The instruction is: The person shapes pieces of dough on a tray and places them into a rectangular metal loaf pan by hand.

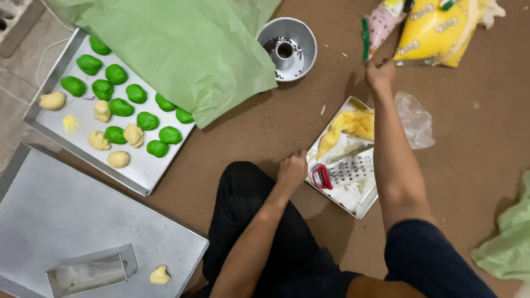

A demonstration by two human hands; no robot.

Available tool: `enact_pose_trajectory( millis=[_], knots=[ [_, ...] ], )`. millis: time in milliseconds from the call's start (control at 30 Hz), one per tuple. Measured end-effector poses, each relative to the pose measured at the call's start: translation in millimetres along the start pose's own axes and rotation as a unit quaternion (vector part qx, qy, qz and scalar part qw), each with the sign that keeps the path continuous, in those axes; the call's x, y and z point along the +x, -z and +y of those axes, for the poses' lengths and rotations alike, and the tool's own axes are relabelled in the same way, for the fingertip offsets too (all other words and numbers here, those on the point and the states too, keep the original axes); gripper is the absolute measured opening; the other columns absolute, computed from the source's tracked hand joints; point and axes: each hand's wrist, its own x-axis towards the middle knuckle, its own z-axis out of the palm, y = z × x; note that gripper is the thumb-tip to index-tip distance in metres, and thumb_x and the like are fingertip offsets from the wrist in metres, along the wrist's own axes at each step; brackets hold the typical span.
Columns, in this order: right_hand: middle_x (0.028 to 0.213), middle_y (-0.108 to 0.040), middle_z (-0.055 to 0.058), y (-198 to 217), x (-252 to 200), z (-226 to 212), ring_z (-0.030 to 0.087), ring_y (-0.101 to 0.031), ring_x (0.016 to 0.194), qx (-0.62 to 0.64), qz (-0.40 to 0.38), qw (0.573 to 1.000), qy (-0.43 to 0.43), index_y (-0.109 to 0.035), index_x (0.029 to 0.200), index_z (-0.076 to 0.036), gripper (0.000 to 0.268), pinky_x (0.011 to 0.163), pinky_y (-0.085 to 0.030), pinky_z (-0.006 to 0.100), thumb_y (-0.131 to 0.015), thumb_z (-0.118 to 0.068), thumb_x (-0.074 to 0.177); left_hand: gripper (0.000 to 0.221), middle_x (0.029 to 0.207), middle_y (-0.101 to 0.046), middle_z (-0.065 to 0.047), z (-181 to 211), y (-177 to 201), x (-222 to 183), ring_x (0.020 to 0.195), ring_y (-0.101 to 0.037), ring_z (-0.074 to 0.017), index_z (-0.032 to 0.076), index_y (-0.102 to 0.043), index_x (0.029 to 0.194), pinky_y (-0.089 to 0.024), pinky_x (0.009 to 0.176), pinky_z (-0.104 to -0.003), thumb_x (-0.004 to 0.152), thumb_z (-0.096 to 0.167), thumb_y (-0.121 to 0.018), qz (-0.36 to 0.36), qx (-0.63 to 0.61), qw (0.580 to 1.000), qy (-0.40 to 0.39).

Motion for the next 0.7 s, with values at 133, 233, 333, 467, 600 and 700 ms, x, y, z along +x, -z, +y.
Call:
enact_pose_trajectory(
  millis=[133, 233, 333, 467, 600, 700],
  knots=[
    [0.105, -0.074, 0.009, -45.5, 35.1, -9.7, 0.031, -0.071, 0.097, -0.047, 0.086, 0.995, -0.019, -0.061, 0.124, -0.009, 0.065, 0.091, -0.056, 0.034, -0.088, -0.047, 0.079, 0.014, 0.085, -0.069, -0.02, 6.2, 4.1, -3.7, 0.068, -0.07, -0.0492, 0.003, -0.057, 0.1, -0.055, 0.057, -0.06, 0.086, 0.004, -0.055, 0.023, -0.002, 1.0, -0.007],
    [0.086, -0.07, 0.002, -56.5, 53.5, 4.3, 0.022, -0.066, 0.078, -0.035, 0.082, 0.99, -0.107, -0.071, 0.089, -0.02, 0.013, 0.072, -0.053, 0.041, -0.071, -0.019, 0.076, 0.03, 0.089, -0.071, -0.021, 5.6, 4.6, 1.0, 0.067, -0.072, -0.0467, 0.001, -0.06, 0.112, -0.057, 0.055, -0.058, 0.082, 0.001, -0.058, 0.001, 0.029, 1.0, -0.004],
    [0.086, -0.074, 0.015, -45.5, 83.0, 31.3, 0.039, -0.07, 0.079, -0.259, 0.168, 0.949, 0.059, -0.077, 0.09, -0.007, 0.016, 0.073, -0.052, 0.049, -0.077, -0.022, 0.085, 0.025, 0.081, -0.071, -0.018, 3.2, 1.1, 3.4, 0.064, -0.072, -0.0447, 0.005, -0.056, 0.107, -0.057, 0.055, -0.056, 0.082, 0.005, -0.06, 0.014, 0.04, 0.999, -0.008],
    [0.087, -0.06, -0.007, -4.7, 78.1, 50.5, 0.012, -0.046, 0.082, -0.071, 0.136, 0.98, 0.125, -0.063, 0.08, -0.017, 0.012, 0.052, -0.036, 0.039, -0.064, -0.005, 0.082, 0.025, 0.082, -0.069, -0.013, -0.2, -1.6, 3.6, 0.06, -0.071, -0.0379, 0.006, -0.056, 0.103, -0.056, 0.051, -0.052, 0.079, 0.005, -0.063, 0.067, 0.055, 0.996, -0.025],
    [0.104, -0.072, 0.005, 18.8, 71.5, 48.6, 0.021, -0.066, 0.091, 0.139, 0.012, 0.99, -0.032, -0.072, 0.105, -0.012, 0.018, 0.077, -0.054, 0.037, -0.065, -0.024, 0.094, 0.038, 0.08, -0.07, -0.017, 4.6, 3.5, 2.3, 0.063, -0.072, -0.0392, 0.001, -0.06, 0.111, -0.057, 0.051, -0.05, 0.074, -0.003, -0.066, 0.102, 0.048, 0.994, -0.005],
    [0.098, -0.07, 0.009, 39.6, 59.6, 38.3, 0.026, -0.063, 0.087, -0.115, -0.076, 0.984, 0.114, -0.072, 0.106, -0.006, 0.019, 0.072, -0.049, 0.042, -0.075, -0.022, 0.095, 0.031, 0.081, -0.072, -0.023, -3.0, 7.8, -1.4, 0.07, -0.071, -0.0457, 0.002, -0.064, 0.119, -0.055, 0.058, -0.056, 0.09, 0.012, -0.061, 0.082, -0.027, 0.996, 0.026]
  ],
)
